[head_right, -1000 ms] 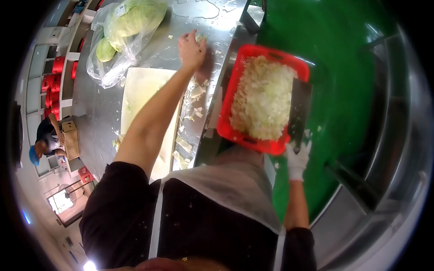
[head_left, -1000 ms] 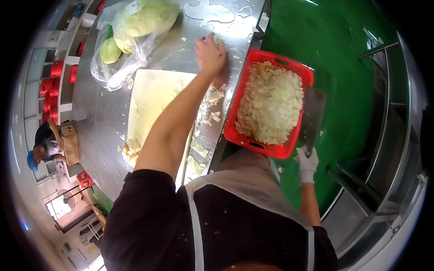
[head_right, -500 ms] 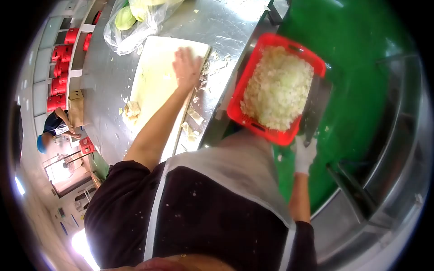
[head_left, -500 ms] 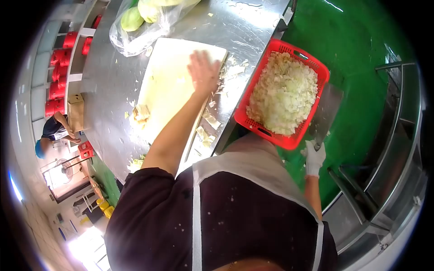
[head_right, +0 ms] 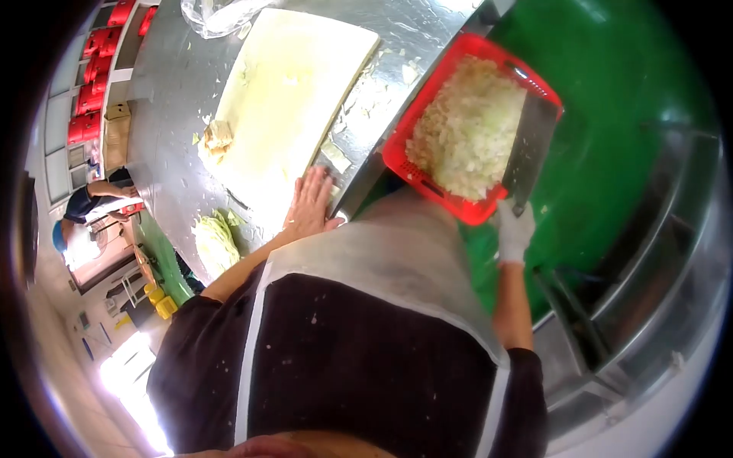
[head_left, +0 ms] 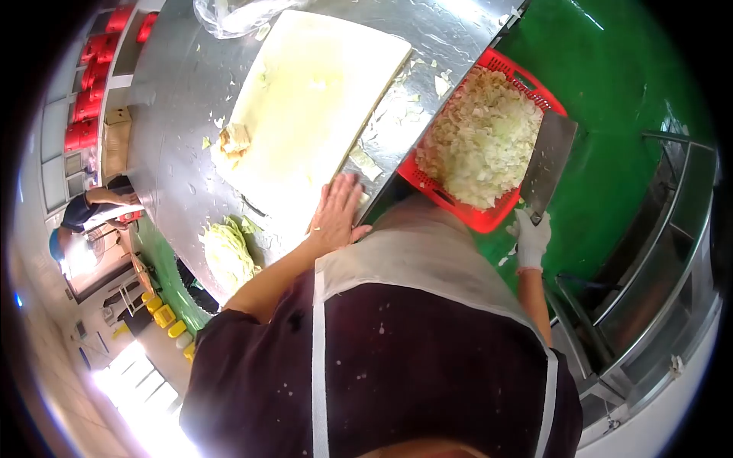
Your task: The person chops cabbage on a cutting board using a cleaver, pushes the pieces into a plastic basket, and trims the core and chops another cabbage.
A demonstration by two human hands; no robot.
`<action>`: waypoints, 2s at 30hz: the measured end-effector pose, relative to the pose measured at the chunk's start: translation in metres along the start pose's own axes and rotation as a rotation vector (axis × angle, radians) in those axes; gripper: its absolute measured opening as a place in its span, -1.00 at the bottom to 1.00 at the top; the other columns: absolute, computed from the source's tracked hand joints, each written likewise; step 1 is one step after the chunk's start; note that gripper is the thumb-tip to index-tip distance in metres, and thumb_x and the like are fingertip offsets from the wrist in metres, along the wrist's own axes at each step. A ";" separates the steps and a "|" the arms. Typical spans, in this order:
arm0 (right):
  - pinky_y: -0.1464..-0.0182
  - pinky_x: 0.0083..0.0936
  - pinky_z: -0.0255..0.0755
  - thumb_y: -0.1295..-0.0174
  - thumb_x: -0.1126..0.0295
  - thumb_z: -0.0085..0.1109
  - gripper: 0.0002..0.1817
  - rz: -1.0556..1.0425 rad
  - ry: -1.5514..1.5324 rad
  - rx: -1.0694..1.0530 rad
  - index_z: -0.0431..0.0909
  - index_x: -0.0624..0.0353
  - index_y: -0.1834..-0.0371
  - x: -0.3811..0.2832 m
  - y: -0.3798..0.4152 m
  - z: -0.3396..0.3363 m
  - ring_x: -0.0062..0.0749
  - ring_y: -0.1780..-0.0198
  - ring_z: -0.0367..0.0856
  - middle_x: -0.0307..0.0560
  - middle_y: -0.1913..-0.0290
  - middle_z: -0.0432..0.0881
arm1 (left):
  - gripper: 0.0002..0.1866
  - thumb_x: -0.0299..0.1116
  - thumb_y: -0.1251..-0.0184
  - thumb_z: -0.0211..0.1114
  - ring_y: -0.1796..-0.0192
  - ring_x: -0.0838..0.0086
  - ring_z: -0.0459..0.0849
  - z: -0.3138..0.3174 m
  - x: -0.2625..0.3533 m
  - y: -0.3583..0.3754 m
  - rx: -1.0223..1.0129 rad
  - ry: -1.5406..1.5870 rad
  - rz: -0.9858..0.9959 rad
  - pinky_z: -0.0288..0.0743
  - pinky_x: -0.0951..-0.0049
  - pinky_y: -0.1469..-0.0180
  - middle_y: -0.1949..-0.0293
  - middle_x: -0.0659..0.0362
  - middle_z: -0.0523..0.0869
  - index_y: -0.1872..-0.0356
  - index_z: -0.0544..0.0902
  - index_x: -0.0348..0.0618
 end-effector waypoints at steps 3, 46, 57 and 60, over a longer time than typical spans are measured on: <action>0.46 -0.51 0.64 -0.15 0.48 0.37 -0.70 -0.015 0.021 -0.046 0.50 0.25 0.09 0.009 -0.007 0.007 -0.54 0.43 0.54 -0.17 0.28 0.56 | -0.16 0.01 -0.28 0.30 -0.58 -0.14 -0.06 0.010 0.013 -0.025 -0.052 -0.033 -0.066 -0.09 -0.07 -0.53 -0.53 -0.27 -0.01 -0.46 0.22 -0.26; -0.04 0.01 0.40 -0.27 -0.18 0.06 -0.35 -0.869 1.310 -0.593 0.46 0.29 0.00 -0.265 0.133 0.315 0.28 0.00 0.58 0.33 0.07 0.64 | -0.27 -0.19 -0.18 0.44 -0.31 0.03 0.37 -0.102 -0.262 0.047 0.538 0.084 -0.827 0.39 0.11 -0.31 -0.36 0.06 0.36 -0.39 0.35 0.06; 0.02 0.03 0.41 -0.29 -0.14 0.06 -0.44 -0.922 1.280 -0.549 0.48 0.25 0.17 -0.255 0.122 0.323 0.27 0.06 0.60 0.32 0.17 0.65 | -0.27 -0.59 -0.17 0.25 -0.18 0.45 0.51 -0.092 -0.178 0.063 0.737 1.613 -0.391 0.36 0.42 -0.27 -0.20 0.14 0.46 -0.41 0.26 -0.08; 0.08 0.01 0.42 -0.27 -0.17 0.07 -0.36 -0.912 1.289 -0.568 0.44 0.35 0.16 -0.256 0.124 0.322 0.30 0.11 0.61 0.40 0.21 0.63 | -0.29 -0.56 -0.11 0.34 -0.19 0.34 0.50 -0.095 -0.158 0.026 0.748 0.768 -0.303 0.36 0.33 -0.29 -0.16 0.08 0.45 -0.34 0.28 -0.12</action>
Point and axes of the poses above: each hand's wrist, its own y-axis away from the middle knuckle, its own z-axis out of the palm, x = y × z, the point moved 7 cm from there along -y, towards the middle knuckle
